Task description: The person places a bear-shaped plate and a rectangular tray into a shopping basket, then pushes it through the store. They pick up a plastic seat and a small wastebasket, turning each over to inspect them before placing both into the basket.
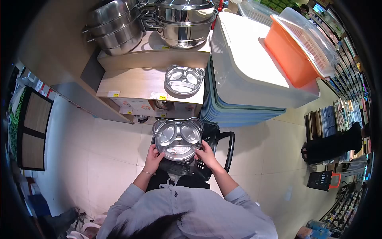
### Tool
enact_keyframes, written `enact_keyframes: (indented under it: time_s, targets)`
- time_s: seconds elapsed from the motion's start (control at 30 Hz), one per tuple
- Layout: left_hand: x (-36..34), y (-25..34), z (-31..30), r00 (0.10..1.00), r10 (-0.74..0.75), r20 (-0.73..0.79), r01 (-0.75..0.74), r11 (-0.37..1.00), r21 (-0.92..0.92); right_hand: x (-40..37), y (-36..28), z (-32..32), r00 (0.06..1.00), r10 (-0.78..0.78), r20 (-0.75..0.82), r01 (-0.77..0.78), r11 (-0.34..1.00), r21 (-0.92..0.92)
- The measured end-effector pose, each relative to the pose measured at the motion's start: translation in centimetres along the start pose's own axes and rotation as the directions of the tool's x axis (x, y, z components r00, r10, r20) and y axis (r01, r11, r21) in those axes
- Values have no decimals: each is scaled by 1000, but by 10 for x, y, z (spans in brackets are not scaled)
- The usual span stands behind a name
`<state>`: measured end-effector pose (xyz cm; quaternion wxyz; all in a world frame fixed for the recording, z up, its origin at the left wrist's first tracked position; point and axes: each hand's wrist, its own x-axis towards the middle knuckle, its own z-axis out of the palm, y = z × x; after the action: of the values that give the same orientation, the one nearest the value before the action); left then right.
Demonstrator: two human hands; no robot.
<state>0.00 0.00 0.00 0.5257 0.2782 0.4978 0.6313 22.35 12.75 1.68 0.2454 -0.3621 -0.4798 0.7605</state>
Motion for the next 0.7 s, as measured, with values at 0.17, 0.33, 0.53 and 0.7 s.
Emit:
enact_keyframes:
  time_s: [0.17,0.33,0.53,0.7]
  targets:
    - [54,30,1,991,124,-55,-123,992,10,35,-25,18,924,-183,-337,137,978,-157]
    - [154,89,7,958,264,-111,-262,965,26,108,-95,40,820,-385,-423,307,920,-242]
    - [267,112,2,952,298,-71,-291,952,97,197,-123,29,648,-480,-591,298,875,-382]
    - [307,110,-3,930,362,-59,-290,825,485,234,-118,16,466,-640,-612,96,724,-683]
